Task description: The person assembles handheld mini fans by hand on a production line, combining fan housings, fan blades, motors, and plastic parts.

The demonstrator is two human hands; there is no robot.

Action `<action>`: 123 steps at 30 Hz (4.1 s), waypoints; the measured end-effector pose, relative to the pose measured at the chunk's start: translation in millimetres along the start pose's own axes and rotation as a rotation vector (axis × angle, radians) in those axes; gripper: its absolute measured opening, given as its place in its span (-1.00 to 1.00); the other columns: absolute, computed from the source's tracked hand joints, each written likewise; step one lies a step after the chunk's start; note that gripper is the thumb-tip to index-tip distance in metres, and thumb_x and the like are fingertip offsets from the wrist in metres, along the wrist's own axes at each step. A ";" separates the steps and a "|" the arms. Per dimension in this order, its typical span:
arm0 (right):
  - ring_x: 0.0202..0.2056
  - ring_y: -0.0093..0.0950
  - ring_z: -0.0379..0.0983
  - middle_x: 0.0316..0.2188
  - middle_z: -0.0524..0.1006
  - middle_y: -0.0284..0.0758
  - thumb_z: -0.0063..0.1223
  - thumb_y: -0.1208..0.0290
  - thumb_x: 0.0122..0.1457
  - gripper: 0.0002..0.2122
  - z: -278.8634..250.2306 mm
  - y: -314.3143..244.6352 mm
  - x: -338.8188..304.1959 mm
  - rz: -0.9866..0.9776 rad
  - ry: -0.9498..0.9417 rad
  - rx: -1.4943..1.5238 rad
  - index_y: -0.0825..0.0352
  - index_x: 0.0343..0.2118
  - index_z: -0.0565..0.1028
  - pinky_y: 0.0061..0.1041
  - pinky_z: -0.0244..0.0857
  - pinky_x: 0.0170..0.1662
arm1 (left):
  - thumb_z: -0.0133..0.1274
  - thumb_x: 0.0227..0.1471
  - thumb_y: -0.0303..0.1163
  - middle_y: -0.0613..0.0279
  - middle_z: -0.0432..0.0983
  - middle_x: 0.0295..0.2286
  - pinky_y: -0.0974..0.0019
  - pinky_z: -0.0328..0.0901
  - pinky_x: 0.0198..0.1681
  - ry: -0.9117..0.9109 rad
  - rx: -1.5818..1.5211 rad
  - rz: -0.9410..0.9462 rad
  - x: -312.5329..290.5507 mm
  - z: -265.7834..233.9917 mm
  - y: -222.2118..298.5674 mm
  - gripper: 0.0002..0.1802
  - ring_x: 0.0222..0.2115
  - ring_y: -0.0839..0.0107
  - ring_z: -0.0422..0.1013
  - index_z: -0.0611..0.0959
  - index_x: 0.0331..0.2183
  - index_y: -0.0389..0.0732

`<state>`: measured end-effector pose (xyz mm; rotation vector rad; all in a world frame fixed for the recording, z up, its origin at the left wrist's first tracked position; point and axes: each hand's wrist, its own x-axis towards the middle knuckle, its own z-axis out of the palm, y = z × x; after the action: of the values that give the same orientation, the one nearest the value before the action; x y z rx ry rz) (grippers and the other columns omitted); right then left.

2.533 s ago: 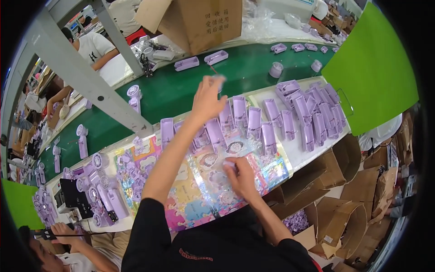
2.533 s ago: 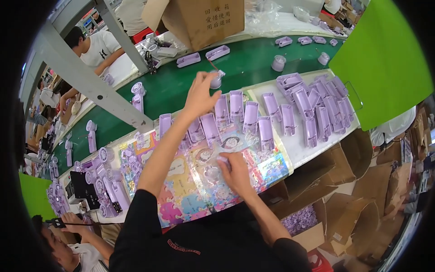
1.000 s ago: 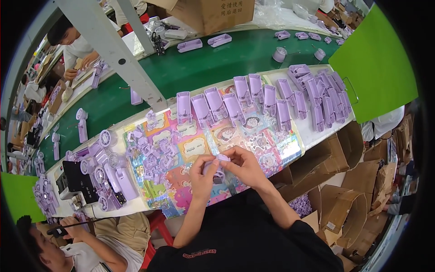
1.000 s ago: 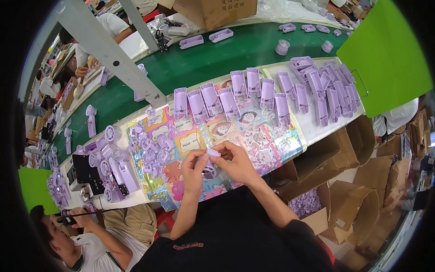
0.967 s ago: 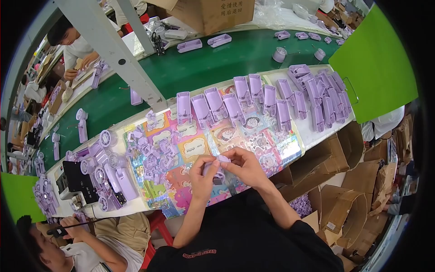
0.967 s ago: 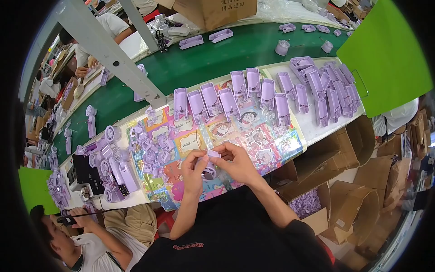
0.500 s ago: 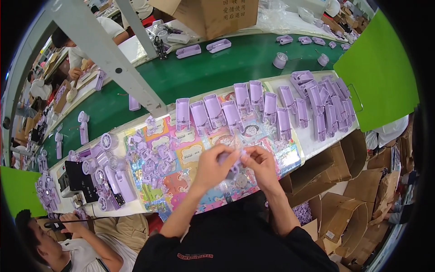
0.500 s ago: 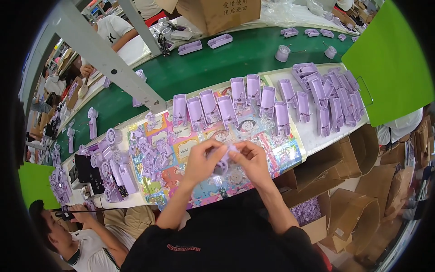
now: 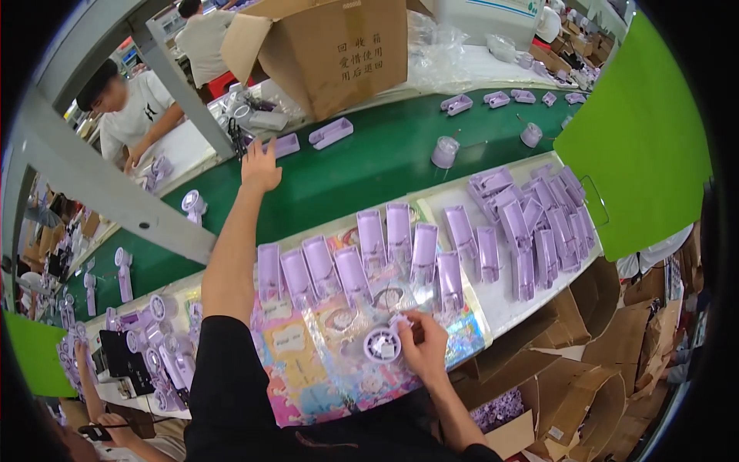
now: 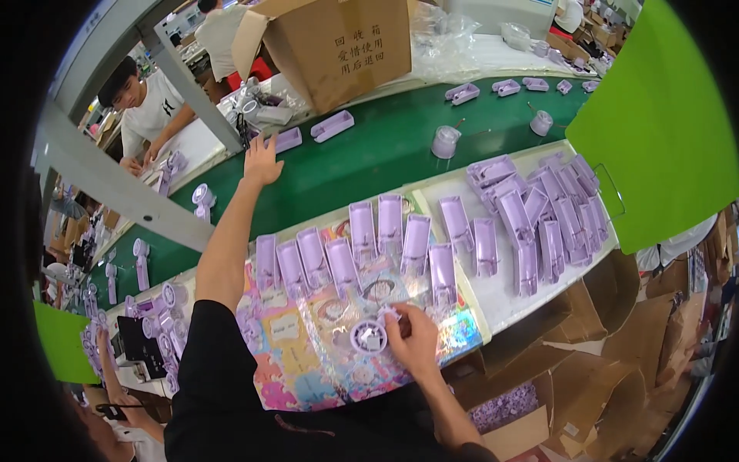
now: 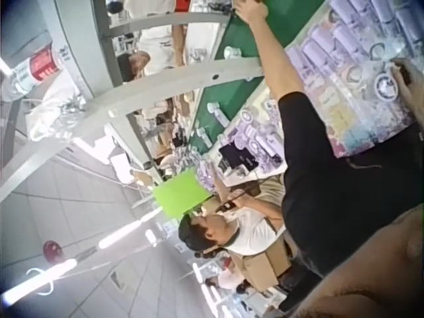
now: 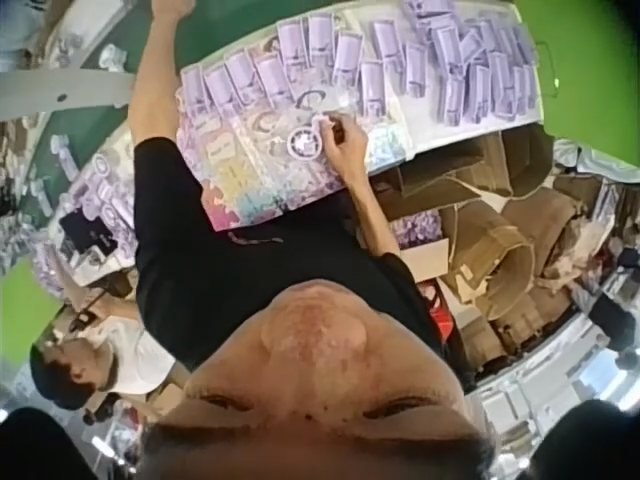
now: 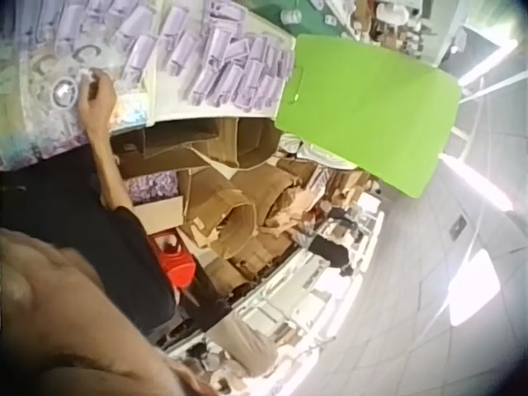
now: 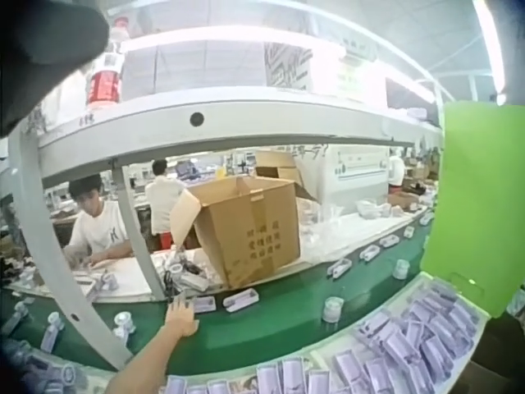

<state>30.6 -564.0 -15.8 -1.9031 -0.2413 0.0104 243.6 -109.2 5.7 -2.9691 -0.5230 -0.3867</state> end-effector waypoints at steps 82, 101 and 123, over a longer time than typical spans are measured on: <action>0.05 -0.01 0.37 0.03 0.36 -0.04 0.30 0.53 -0.09 -0.49 -19.2 -70.6 -67.5 -0.292 -0.433 -0.498 0.22 0.00 0.46 -0.17 0.37 0.04 | 0.17 -0.09 -0.54 0.05 0.56 -0.43 0.12 0.38 -0.28 -0.067 -0.450 0.261 -248.2 -136.0 -6.9 -0.88 -0.40 0.12 0.53 0.66 -0.39 -0.31; 0.02 0.02 0.40 0.07 0.29 -0.04 0.26 0.57 0.00 -0.59 -39.2 -64.0 -50.3 -0.314 -0.359 -0.434 0.13 -0.04 0.53 -0.18 0.40 0.01 | 0.25 -0.22 -0.40 0.00 0.41 -0.09 0.09 0.30 0.02 -0.164 -0.608 0.393 -376.6 -172.9 82.2 -0.11 -0.04 0.03 0.37 0.35 0.21 -0.25; 0.08 -0.08 0.40 0.07 0.38 -0.10 0.18 0.70 -0.12 -0.41 -9.4 -83.9 -34.4 -0.675 -0.453 -0.393 0.28 0.09 0.46 -0.22 0.42 0.03 | 0.35 -0.14 -0.33 -0.10 0.62 -0.20 0.18 0.40 -0.09 -0.504 -1.229 0.235 -372.3 -136.1 88.2 -0.32 -0.19 0.13 0.58 0.57 0.07 -0.25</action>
<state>-15.5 -551.9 61.9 -2.0945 -1.2598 -0.0650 -95.3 -331.2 33.0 -4.2791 0.1656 0.1853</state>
